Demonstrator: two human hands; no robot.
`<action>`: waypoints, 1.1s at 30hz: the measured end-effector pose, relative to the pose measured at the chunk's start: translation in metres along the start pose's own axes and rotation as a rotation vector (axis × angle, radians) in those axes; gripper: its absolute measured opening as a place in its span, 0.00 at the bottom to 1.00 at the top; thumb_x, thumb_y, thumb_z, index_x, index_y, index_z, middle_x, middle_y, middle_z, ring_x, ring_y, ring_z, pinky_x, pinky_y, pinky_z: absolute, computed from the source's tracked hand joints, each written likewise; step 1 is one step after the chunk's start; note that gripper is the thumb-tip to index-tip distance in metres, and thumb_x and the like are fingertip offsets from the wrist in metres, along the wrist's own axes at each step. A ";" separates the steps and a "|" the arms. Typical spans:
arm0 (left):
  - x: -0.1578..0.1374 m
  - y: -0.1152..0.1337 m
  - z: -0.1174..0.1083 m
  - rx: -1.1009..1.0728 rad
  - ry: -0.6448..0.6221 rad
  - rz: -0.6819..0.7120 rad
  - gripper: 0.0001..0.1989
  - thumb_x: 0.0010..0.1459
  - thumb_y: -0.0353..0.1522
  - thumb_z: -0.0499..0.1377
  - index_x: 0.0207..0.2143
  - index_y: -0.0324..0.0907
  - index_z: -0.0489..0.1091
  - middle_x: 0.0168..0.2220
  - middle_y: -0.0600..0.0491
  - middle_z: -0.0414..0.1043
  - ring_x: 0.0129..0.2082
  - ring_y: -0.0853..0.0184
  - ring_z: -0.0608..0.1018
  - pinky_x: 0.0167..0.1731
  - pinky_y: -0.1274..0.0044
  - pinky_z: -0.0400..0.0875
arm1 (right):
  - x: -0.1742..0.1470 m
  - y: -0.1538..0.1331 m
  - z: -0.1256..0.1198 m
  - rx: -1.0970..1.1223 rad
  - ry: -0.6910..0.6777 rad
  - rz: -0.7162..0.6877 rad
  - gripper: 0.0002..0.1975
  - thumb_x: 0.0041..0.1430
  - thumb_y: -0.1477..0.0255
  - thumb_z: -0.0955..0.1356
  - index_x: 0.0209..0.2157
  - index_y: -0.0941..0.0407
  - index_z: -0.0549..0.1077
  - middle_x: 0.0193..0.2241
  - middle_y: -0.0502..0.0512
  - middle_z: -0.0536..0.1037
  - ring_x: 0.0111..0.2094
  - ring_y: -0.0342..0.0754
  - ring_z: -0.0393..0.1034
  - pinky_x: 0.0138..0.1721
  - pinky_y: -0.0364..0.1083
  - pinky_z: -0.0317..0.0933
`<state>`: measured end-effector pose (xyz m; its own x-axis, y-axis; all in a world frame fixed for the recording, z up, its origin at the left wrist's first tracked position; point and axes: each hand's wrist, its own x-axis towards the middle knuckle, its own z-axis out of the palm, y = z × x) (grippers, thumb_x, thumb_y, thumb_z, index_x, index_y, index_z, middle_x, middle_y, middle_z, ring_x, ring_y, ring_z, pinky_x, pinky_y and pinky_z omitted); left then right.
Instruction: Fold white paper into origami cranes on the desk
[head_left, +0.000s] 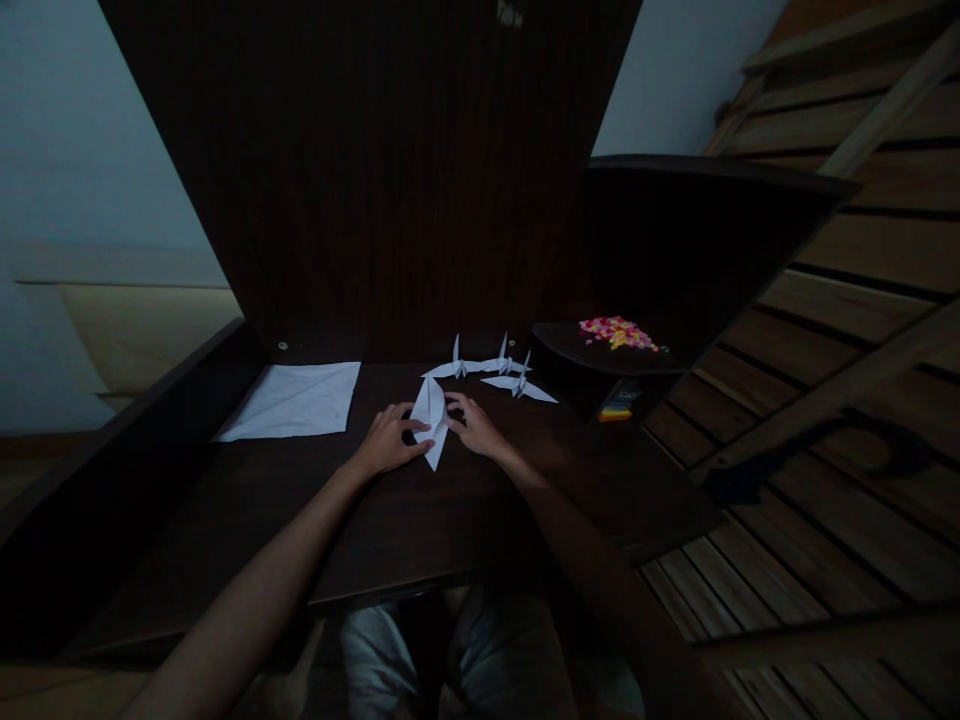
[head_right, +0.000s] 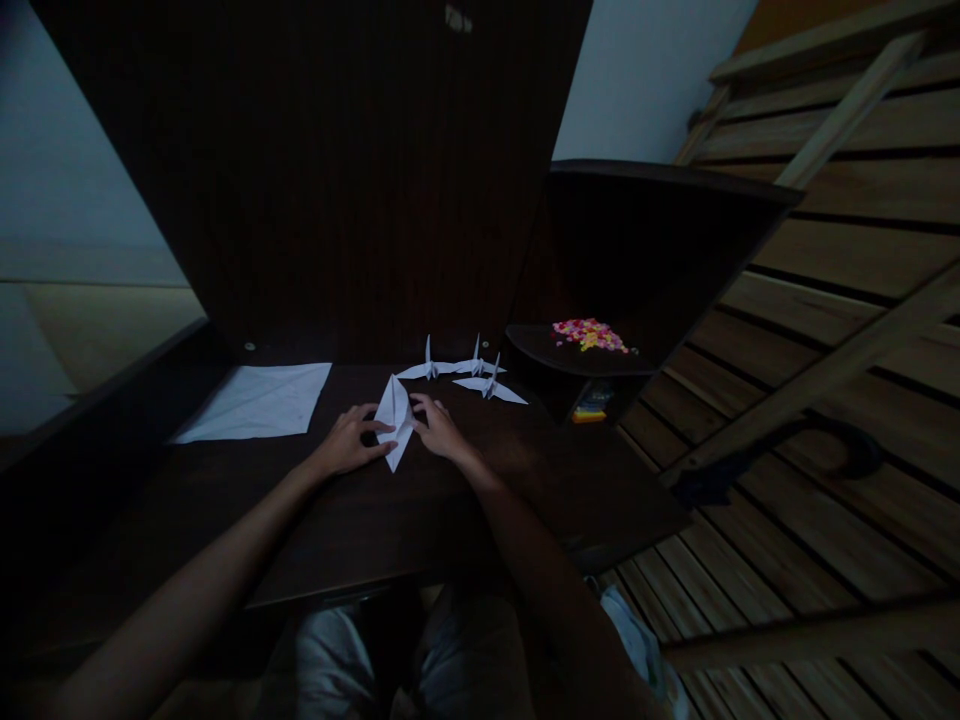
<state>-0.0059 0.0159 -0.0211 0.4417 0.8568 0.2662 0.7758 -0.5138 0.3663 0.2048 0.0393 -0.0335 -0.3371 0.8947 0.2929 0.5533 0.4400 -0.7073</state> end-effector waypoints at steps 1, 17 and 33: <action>0.000 0.000 0.000 -0.002 0.003 0.002 0.17 0.54 0.46 0.59 0.41 0.48 0.76 0.54 0.48 0.63 0.52 0.51 0.66 0.52 0.57 0.59 | 0.000 0.000 0.000 0.000 0.008 0.003 0.24 0.56 0.78 0.65 0.55 0.55 0.60 0.44 0.57 0.72 0.50 0.49 0.63 0.53 0.54 0.55; 0.001 -0.002 0.001 -0.015 0.014 -0.007 0.18 0.52 0.46 0.60 0.41 0.47 0.75 0.55 0.49 0.63 0.52 0.51 0.66 0.52 0.56 0.59 | 0.007 0.000 0.002 0.065 0.099 0.019 0.19 0.50 0.79 0.68 0.45 0.55 0.69 0.36 0.53 0.78 0.41 0.49 0.70 0.40 0.49 0.63; -0.001 -0.002 0.002 -0.060 0.036 0.010 0.18 0.52 0.44 0.60 0.44 0.46 0.72 0.60 0.47 0.56 0.57 0.49 0.63 0.53 0.54 0.57 | 0.010 0.005 0.002 0.289 0.130 0.056 0.17 0.45 0.77 0.70 0.40 0.56 0.70 0.29 0.49 0.77 0.29 0.43 0.69 0.33 0.43 0.61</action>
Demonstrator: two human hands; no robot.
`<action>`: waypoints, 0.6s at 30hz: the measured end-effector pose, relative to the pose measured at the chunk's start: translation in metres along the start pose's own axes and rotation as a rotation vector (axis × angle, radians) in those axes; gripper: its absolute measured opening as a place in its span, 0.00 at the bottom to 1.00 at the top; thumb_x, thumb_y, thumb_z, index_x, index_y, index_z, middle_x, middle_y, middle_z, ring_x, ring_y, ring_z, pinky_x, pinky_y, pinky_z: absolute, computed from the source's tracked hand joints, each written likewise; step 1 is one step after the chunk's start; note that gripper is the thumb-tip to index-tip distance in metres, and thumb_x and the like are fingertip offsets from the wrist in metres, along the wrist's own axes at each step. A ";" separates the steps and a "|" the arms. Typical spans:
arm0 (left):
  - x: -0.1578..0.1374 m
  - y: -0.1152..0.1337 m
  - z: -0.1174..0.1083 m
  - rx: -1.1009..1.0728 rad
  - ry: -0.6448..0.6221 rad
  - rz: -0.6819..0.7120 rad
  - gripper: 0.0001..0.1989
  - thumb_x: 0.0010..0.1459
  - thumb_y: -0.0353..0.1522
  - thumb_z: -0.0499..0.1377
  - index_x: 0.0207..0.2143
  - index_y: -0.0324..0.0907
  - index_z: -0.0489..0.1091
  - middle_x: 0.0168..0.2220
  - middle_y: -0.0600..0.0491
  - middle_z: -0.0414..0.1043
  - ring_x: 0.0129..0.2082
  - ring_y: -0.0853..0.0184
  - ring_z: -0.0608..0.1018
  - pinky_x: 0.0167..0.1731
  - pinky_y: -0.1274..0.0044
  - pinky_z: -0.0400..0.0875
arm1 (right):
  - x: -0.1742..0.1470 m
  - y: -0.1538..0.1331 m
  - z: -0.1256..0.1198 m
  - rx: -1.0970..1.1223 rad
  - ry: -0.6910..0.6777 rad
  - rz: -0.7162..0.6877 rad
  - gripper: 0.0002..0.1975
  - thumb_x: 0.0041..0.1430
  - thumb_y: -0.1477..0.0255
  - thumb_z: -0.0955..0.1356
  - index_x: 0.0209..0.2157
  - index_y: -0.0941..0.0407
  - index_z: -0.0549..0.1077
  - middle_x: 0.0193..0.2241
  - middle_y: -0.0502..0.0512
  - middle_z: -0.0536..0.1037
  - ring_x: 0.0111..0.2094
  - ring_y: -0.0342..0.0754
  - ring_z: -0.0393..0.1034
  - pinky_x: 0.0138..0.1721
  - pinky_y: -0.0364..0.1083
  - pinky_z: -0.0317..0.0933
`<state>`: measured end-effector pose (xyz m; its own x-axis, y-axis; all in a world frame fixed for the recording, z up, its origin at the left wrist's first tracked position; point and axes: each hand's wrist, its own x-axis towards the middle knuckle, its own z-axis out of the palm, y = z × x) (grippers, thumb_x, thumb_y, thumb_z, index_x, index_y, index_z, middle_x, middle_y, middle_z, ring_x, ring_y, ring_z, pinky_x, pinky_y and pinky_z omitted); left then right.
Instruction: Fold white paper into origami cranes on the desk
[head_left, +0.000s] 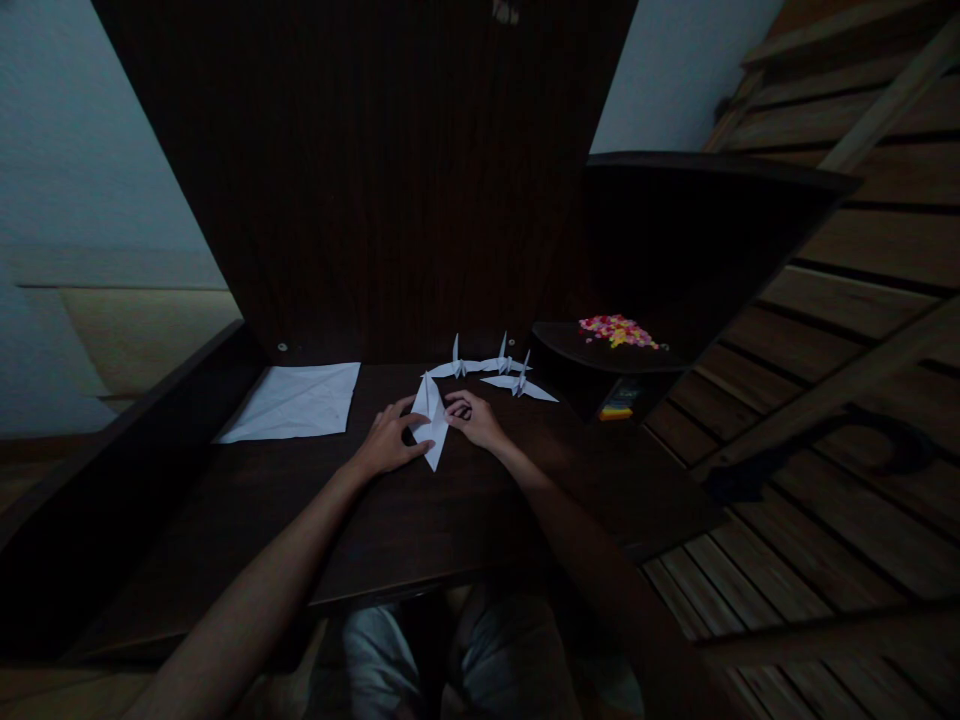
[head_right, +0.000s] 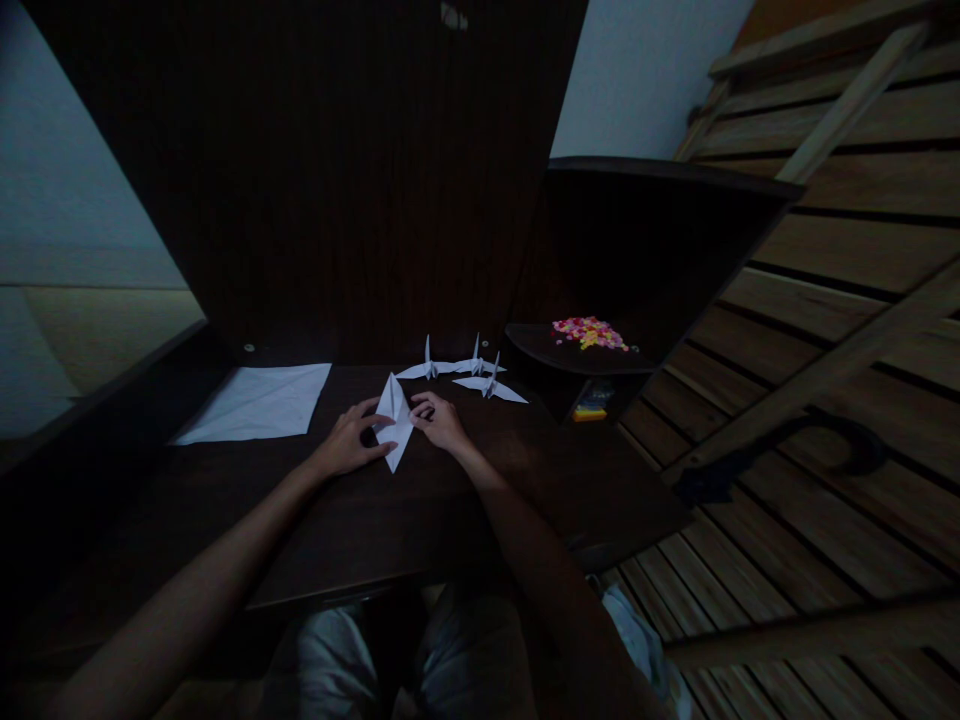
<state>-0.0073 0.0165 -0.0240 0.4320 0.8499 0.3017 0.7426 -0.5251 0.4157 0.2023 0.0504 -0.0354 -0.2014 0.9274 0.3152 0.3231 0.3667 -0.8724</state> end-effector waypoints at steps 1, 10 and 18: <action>0.000 0.000 0.000 -0.006 -0.001 -0.002 0.18 0.52 0.44 0.60 0.44 0.46 0.72 0.60 0.47 0.56 0.57 0.49 0.63 0.53 0.54 0.57 | 0.000 0.001 0.000 0.005 0.005 -0.001 0.17 0.44 0.77 0.70 0.40 0.56 0.71 0.28 0.49 0.77 0.29 0.43 0.69 0.32 0.43 0.60; 0.002 0.000 0.000 -0.098 0.006 0.020 0.21 0.51 0.43 0.61 0.46 0.46 0.67 0.60 0.46 0.57 0.58 0.52 0.65 0.54 0.59 0.59 | 0.004 0.009 0.003 0.043 0.008 0.016 0.14 0.42 0.75 0.71 0.36 0.57 0.72 0.26 0.48 0.76 0.25 0.41 0.64 0.30 0.42 0.58; 0.002 0.002 -0.002 -0.129 -0.007 0.019 0.21 0.51 0.42 0.60 0.46 0.45 0.65 0.62 0.46 0.54 0.60 0.52 0.62 0.56 0.60 0.58 | 0.003 0.001 0.001 -0.035 0.005 0.022 0.08 0.42 0.76 0.71 0.29 0.58 0.75 0.25 0.50 0.76 0.25 0.41 0.66 0.30 0.42 0.59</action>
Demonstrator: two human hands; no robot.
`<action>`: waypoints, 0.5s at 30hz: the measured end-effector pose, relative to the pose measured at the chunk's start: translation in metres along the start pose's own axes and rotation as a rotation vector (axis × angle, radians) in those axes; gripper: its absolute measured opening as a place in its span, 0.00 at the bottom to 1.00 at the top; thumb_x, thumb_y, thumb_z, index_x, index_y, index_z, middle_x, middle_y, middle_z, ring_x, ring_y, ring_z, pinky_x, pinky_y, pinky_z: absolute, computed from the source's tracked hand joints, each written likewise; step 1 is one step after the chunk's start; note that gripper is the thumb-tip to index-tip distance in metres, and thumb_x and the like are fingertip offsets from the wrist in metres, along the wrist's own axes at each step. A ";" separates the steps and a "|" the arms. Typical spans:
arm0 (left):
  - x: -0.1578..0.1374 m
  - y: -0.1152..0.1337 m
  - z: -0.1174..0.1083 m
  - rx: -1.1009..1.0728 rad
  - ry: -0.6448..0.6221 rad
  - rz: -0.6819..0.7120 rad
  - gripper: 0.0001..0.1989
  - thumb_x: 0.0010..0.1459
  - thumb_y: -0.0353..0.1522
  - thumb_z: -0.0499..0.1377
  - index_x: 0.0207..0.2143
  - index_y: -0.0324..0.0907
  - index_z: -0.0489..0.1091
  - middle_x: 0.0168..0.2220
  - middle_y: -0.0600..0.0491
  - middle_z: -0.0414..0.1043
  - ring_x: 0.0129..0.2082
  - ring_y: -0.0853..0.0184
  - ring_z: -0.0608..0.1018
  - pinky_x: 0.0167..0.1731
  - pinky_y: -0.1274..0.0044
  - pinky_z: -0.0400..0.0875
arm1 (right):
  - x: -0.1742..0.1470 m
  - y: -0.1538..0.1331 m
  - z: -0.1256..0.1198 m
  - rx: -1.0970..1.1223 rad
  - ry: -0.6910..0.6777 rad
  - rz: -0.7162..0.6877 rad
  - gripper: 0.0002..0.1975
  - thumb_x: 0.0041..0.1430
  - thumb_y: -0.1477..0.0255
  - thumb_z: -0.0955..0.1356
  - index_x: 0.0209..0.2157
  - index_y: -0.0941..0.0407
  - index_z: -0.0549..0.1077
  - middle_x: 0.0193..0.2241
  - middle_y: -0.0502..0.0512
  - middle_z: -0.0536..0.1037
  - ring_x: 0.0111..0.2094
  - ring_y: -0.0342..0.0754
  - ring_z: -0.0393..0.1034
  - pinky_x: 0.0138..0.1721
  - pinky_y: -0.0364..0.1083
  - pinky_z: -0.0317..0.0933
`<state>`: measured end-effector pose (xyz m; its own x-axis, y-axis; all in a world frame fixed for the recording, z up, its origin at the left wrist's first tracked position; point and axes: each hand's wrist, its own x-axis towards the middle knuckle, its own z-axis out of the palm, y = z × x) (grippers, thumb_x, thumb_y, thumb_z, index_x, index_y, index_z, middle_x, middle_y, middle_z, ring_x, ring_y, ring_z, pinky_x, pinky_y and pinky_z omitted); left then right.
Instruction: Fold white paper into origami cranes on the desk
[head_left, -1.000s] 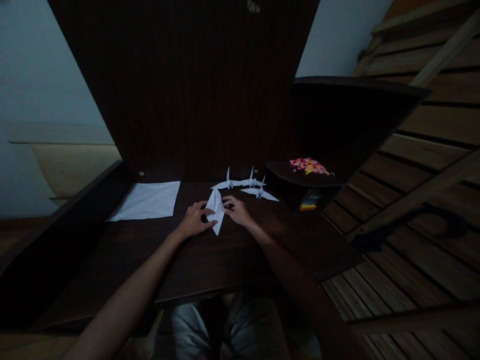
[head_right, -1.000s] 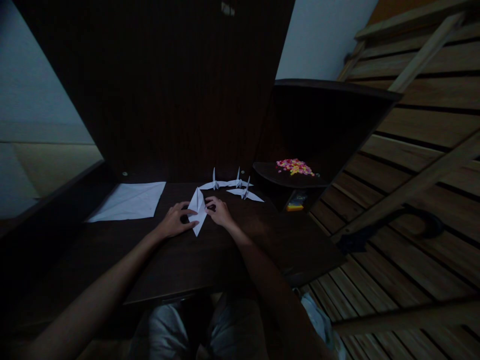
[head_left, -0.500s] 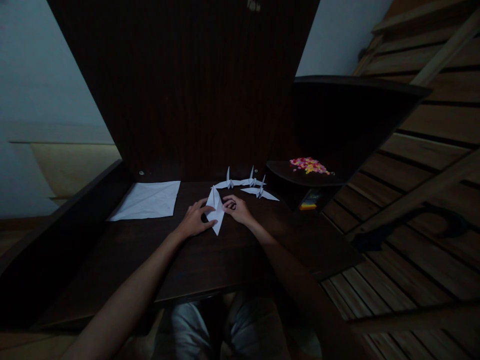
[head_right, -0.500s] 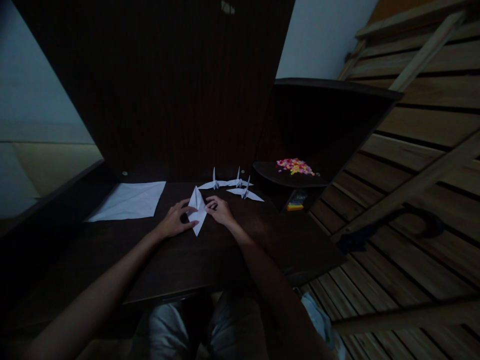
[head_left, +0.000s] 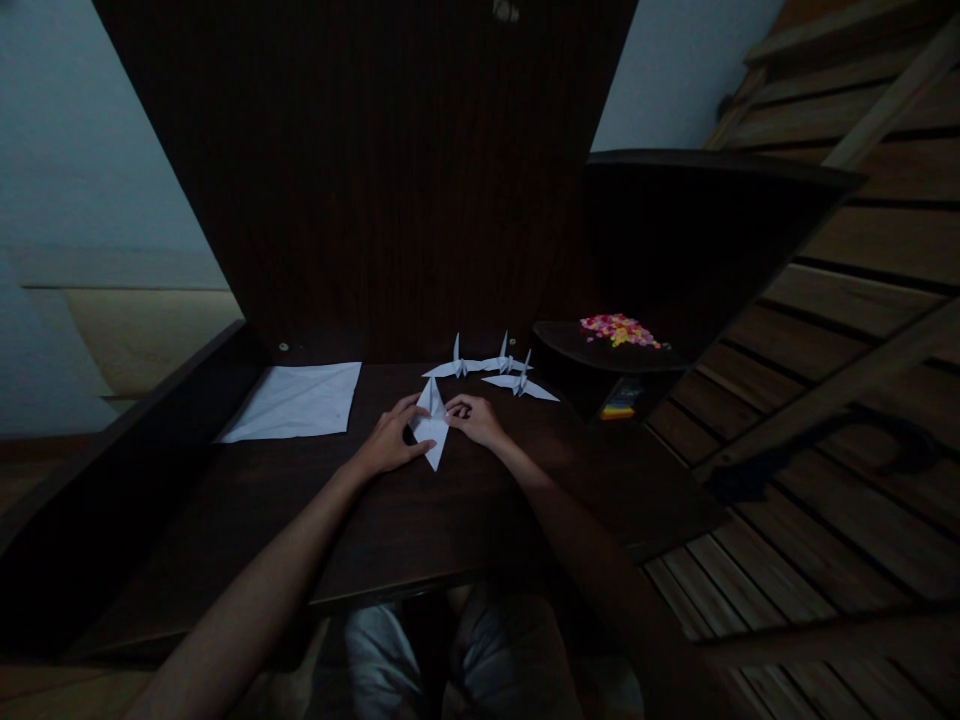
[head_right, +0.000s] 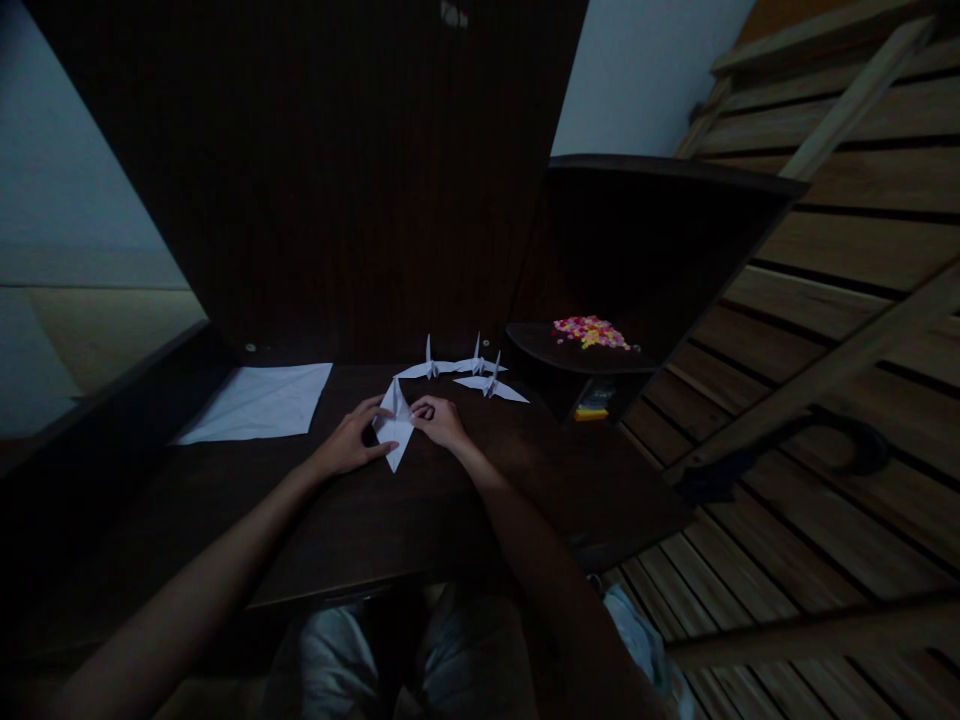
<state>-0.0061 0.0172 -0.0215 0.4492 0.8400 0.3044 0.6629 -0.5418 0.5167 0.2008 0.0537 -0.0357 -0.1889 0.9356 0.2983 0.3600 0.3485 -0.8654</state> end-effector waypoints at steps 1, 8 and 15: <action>0.000 -0.001 0.000 -0.001 0.001 0.002 0.21 0.51 0.42 0.60 0.46 0.45 0.65 0.62 0.46 0.54 0.60 0.52 0.62 0.56 0.60 0.58 | 0.000 -0.001 0.000 -0.008 0.001 -0.004 0.08 0.42 0.76 0.71 0.29 0.58 0.75 0.25 0.50 0.76 0.25 0.41 0.66 0.30 0.42 0.59; 0.000 -0.002 -0.001 -0.009 0.004 0.024 0.21 0.51 0.42 0.61 0.45 0.44 0.66 0.61 0.46 0.56 0.59 0.53 0.63 0.56 0.59 0.59 | -0.002 -0.002 0.000 -0.058 0.008 -0.022 0.06 0.44 0.74 0.71 0.28 0.58 0.76 0.23 0.49 0.75 0.25 0.41 0.65 0.28 0.41 0.58; -0.001 -0.002 -0.001 0.031 -0.025 0.027 0.17 0.52 0.43 0.60 0.41 0.44 0.72 0.61 0.47 0.56 0.56 0.52 0.66 0.55 0.59 0.59 | -0.002 -0.004 -0.002 -0.120 -0.001 -0.047 0.04 0.43 0.74 0.72 0.26 0.57 0.76 0.22 0.49 0.75 0.24 0.42 0.64 0.28 0.42 0.58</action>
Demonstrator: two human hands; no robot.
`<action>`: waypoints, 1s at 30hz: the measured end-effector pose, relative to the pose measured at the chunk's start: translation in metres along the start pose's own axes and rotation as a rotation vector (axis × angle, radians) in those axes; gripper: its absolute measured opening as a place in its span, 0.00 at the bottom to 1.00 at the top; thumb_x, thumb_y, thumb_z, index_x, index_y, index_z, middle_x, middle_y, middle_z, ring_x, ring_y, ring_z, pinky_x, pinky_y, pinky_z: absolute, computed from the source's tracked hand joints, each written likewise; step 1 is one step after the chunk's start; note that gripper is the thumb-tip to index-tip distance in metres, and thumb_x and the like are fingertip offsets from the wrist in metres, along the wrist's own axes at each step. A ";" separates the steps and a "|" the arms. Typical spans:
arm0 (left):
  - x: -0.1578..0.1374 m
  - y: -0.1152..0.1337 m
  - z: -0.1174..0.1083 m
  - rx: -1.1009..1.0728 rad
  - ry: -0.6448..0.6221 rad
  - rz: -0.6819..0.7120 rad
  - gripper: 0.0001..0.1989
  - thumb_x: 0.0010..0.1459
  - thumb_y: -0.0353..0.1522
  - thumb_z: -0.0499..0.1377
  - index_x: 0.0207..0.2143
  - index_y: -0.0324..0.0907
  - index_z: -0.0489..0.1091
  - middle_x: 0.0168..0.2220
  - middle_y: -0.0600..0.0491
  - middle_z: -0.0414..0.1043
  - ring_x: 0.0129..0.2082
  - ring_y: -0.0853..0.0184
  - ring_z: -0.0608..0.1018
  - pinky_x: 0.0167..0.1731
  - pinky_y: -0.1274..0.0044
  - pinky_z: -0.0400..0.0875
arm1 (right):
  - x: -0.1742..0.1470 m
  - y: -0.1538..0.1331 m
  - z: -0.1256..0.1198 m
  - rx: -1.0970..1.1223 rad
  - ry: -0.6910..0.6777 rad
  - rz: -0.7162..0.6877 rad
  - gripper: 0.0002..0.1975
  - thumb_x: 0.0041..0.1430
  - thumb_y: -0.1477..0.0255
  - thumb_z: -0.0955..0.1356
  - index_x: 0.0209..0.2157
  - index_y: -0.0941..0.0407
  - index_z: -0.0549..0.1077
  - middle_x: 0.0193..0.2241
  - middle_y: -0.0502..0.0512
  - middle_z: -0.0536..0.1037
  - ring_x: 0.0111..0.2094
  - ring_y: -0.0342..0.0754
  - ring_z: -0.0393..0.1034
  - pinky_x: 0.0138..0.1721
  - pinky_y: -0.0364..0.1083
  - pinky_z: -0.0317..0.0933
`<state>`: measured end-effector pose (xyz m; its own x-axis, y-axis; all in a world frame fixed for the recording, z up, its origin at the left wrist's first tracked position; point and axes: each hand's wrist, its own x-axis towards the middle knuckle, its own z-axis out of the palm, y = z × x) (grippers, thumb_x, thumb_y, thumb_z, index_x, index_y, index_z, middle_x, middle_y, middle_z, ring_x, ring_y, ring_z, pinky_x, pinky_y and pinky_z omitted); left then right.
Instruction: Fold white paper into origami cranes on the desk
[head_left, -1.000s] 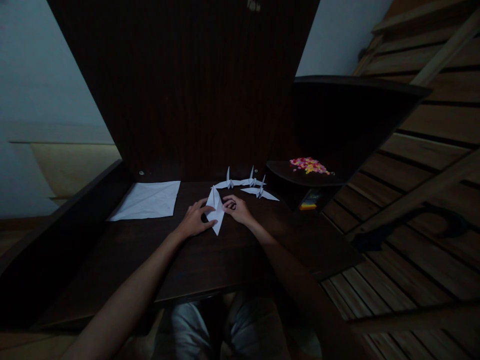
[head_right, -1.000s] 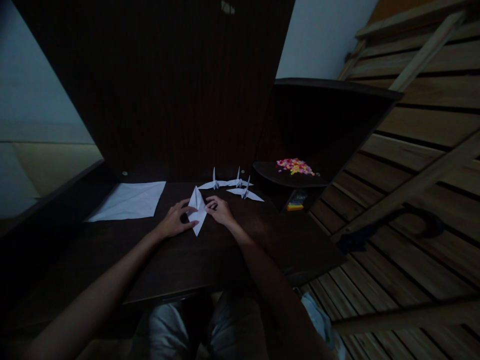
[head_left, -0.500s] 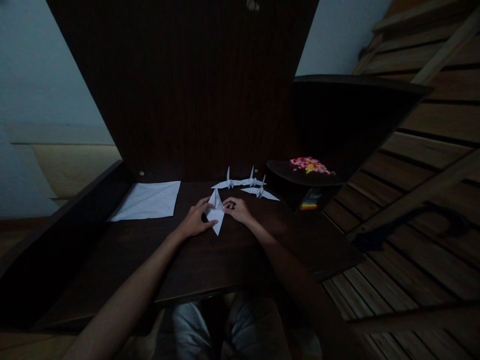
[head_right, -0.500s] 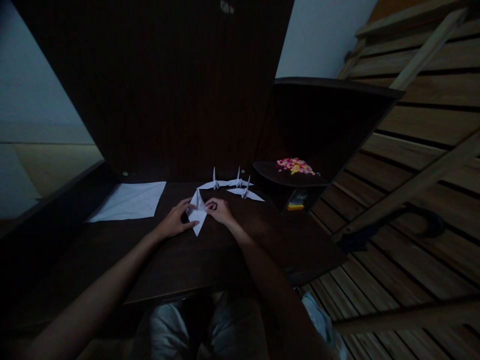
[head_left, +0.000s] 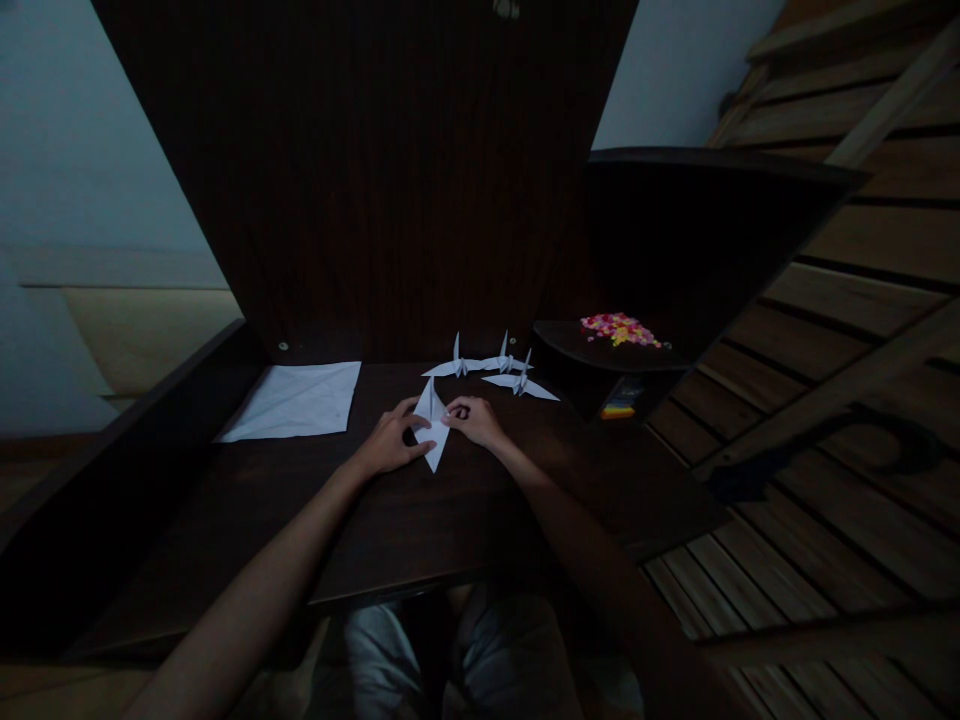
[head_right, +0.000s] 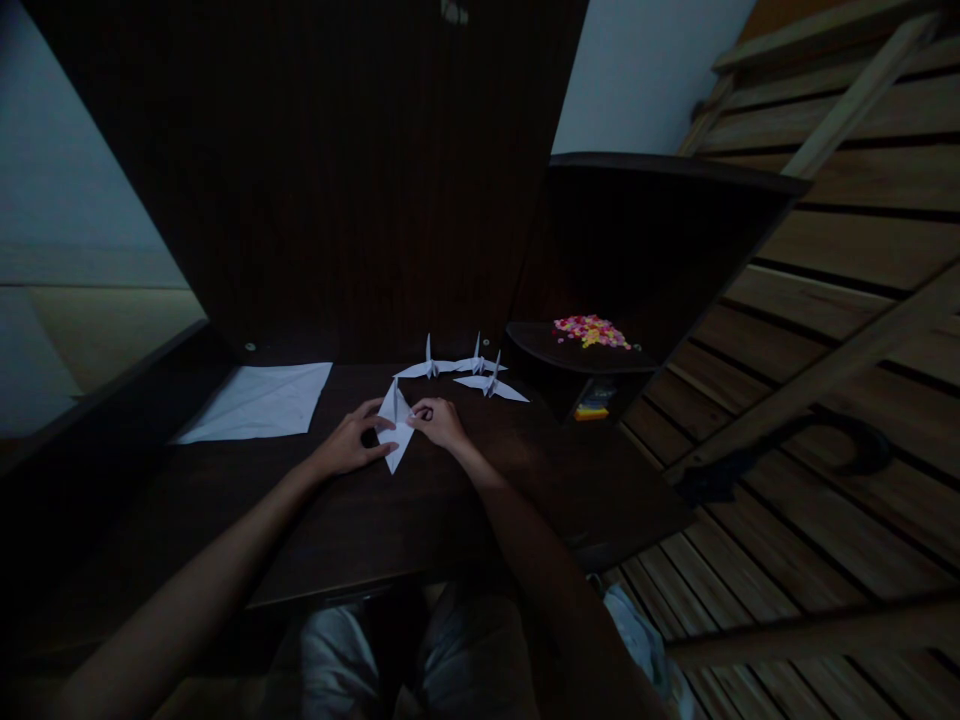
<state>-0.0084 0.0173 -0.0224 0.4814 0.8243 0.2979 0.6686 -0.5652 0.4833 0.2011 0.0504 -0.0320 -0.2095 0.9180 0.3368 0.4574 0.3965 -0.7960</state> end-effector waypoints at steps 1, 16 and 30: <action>0.000 0.000 0.000 0.005 -0.003 0.005 0.17 0.52 0.43 0.60 0.41 0.44 0.73 0.60 0.47 0.56 0.57 0.52 0.66 0.56 0.59 0.59 | 0.000 0.000 0.000 -0.007 -0.007 -0.001 0.04 0.43 0.74 0.72 0.26 0.57 0.76 0.22 0.49 0.75 0.24 0.42 0.64 0.28 0.42 0.58; -0.001 -0.003 0.001 0.063 0.003 0.042 0.20 0.53 0.44 0.59 0.46 0.45 0.72 0.60 0.46 0.56 0.58 0.51 0.62 0.57 0.55 0.55 | -0.003 -0.006 -0.001 -0.002 -0.002 -0.081 0.09 0.45 0.66 0.73 0.28 0.56 0.75 0.26 0.50 0.74 0.29 0.43 0.64 0.31 0.42 0.58; -0.002 0.018 -0.004 0.052 0.055 0.100 0.21 0.51 0.38 0.60 0.47 0.44 0.65 0.56 0.46 0.59 0.55 0.54 0.65 0.53 0.62 0.61 | -0.009 -0.025 0.002 -0.087 0.199 -0.163 0.08 0.58 0.67 0.66 0.35 0.56 0.73 0.31 0.54 0.73 0.32 0.46 0.65 0.39 0.46 0.60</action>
<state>-0.0001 0.0056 -0.0109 0.5161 0.7638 0.3876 0.6479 -0.6441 0.4065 0.1895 0.0320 -0.0165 -0.1162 0.8228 0.5563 0.5055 0.5311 -0.6800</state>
